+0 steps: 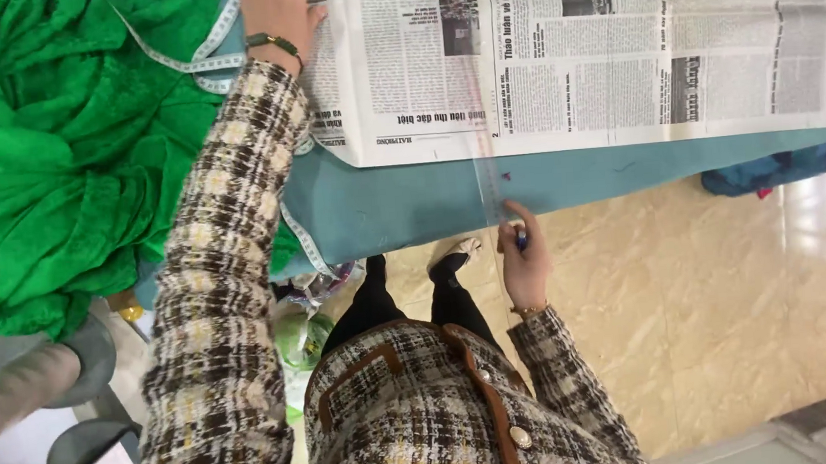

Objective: The person uses a ruler and a blue pen to measure and mark lines on a newspaper sheet placed on a teal table. They repeatedly reposition the ruler and draw straight lines across the paper, occasionally adjusting the newspaper's position.

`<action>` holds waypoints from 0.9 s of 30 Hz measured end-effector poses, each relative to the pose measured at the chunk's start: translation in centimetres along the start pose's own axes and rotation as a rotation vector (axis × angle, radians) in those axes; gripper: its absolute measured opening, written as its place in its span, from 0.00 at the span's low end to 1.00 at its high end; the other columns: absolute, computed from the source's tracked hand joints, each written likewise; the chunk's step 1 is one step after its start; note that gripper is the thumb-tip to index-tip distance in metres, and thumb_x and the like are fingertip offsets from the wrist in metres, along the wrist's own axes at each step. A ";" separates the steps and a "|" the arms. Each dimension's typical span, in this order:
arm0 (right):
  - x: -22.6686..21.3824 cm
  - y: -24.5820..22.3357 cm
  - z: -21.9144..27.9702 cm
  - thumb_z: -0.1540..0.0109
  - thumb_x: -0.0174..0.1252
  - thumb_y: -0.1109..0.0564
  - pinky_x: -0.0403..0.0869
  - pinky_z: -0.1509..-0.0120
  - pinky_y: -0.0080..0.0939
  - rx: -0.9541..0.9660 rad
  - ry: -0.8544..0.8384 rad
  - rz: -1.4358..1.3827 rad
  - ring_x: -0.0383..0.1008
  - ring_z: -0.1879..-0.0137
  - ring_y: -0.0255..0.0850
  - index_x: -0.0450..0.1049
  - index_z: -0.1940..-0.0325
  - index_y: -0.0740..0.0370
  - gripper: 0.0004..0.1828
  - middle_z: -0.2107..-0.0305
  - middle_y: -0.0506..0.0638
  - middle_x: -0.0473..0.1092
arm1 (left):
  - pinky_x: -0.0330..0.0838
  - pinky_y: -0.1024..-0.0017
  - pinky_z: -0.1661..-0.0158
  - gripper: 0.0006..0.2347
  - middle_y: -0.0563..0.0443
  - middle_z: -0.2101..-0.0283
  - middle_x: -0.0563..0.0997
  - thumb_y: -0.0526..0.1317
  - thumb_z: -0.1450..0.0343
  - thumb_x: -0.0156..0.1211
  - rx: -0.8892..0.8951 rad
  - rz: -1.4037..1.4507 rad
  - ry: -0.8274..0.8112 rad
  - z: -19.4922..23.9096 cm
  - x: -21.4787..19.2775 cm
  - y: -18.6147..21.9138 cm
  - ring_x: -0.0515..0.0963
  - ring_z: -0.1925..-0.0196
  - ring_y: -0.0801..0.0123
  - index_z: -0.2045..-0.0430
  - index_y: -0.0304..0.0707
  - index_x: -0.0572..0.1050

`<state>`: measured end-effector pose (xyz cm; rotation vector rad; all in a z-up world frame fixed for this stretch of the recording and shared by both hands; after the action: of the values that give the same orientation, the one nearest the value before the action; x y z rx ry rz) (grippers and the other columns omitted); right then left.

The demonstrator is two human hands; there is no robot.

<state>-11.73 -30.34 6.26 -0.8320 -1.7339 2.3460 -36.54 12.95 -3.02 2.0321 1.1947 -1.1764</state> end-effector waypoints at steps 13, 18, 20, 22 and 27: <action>-6.1 2.0 -3.3 0.26 0.48 0.59 0.66 0.62 0.32 0.037 0.207 0.087 0.63 0.69 0.32 0.69 0.34 0.53 0.16 0.73 0.45 0.65 | 0.72 0.44 0.42 0.39 0.37 0.24 0.48 0.56 0.37 0.76 -0.210 0.384 -0.717 7.0 -14.4 11.0 0.64 0.33 0.38 0.34 0.42 0.64; -3.8 3.1 -2.0 0.30 0.52 0.68 0.71 0.63 0.27 -0.119 0.127 0.104 0.67 0.67 0.31 0.66 0.33 0.56 0.22 0.60 0.48 0.73 | 0.60 0.21 0.44 0.36 0.39 0.22 0.42 0.63 0.32 0.65 -0.074 0.149 -0.891 5.8 -15.4 8.2 0.58 0.30 0.31 0.35 0.38 0.66; -2.2 2.7 -0.7 0.30 0.51 0.66 0.70 0.63 0.29 -0.072 0.110 0.051 0.66 0.68 0.32 0.68 0.34 0.55 0.20 0.67 0.46 0.70 | 0.61 0.40 0.55 0.29 0.45 0.36 0.55 0.67 0.29 0.61 0.112 -0.023 -0.583 4.7 -14.6 6.8 0.61 0.44 0.45 0.47 0.45 0.71; -1.0 1.8 0.8 0.30 0.51 0.64 0.69 0.63 0.31 -0.021 0.091 0.003 0.65 0.70 0.32 0.70 0.35 0.54 0.19 0.75 0.44 0.66 | 0.62 0.60 0.67 0.25 0.53 0.49 0.69 0.71 0.27 0.56 0.281 -0.182 -0.268 2.7 -14.2 6.2 0.64 0.57 0.58 0.58 0.51 0.76; -0.1 1.5 3.3 0.29 0.50 0.57 0.61 0.62 0.31 0.012 0.138 -0.012 0.60 0.71 0.31 0.70 0.34 0.54 0.18 0.78 0.44 0.60 | 0.75 0.48 0.57 0.29 0.43 0.53 0.81 0.66 0.27 0.65 0.392 -0.066 -0.233 -0.7 -6.7 4.9 0.78 0.54 0.49 0.45 0.40 0.77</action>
<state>-12.92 -33.71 5.57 -0.9543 -1.6638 2.2313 -33.59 8.08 3.12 2.0604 0.9809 -1.7393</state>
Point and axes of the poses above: each hand's wrist, its own z-axis away from the middle knuckle, its own x-axis out of the palm, y = z × x, the point moved 3 cm from there along -z, towards the middle knuckle
